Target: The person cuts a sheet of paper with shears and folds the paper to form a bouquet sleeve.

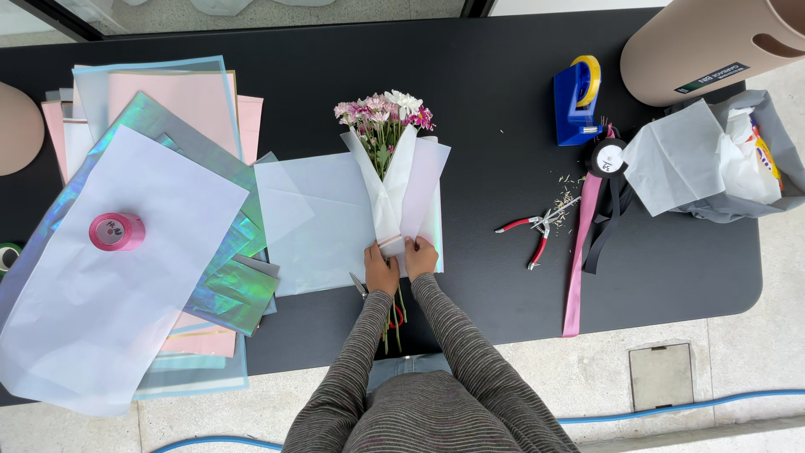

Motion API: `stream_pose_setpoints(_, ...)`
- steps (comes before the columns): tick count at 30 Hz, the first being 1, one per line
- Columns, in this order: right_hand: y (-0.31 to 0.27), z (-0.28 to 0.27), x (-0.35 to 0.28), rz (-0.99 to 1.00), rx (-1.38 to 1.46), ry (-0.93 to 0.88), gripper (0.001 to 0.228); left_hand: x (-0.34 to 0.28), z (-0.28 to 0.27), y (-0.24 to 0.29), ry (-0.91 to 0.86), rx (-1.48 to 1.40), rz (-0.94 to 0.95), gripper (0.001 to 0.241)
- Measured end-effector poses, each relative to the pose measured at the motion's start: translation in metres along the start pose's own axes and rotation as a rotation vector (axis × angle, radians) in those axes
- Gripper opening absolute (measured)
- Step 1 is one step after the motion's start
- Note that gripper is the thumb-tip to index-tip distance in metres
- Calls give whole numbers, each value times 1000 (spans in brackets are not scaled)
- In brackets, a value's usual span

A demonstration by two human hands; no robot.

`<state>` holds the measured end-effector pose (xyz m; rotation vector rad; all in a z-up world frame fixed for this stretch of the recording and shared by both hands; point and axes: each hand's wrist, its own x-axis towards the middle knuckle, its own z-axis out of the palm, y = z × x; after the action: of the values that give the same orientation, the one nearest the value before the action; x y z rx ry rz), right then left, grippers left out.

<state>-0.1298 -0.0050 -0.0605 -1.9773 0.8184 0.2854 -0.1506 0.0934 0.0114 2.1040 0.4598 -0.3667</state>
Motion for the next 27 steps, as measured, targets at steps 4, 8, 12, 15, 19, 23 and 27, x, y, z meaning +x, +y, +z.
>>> stream_pose_setpoints(4, -34, -36, -19, -54, -320, -55, 34, 2, 5, -5, -7, 184, 3, 55)
stream_pose_setpoints(8, -20, -36, -21, -270, -442, 83, 43, -6, 1, 4, -4, 297, 37, 60)
stream_pose_setpoints(12, -29, -35, -22, -875, -725, 92, 58, 0, 7, -3, -3, 410, 66, 67)
stream_pose_setpoints(15, -32, -40, -23, -855, -720, -103, 67, -1, 14, -8, 3, 407, 66, 71)
stream_pose_setpoints(19, -22, -40, -10, -740, -801, -250, 71, -2, 16, -8, -19, 320, 56, 76)
stream_pose_setpoints(23, -25, -45, -11, -705, -866, -258, 75, -18, 7, 15, -35, 430, 166, 75)
stream_pose_setpoints(27, -22, -41, -9, -677, -881, -253, 73, -19, 14, 15, -87, 722, 145, 74)
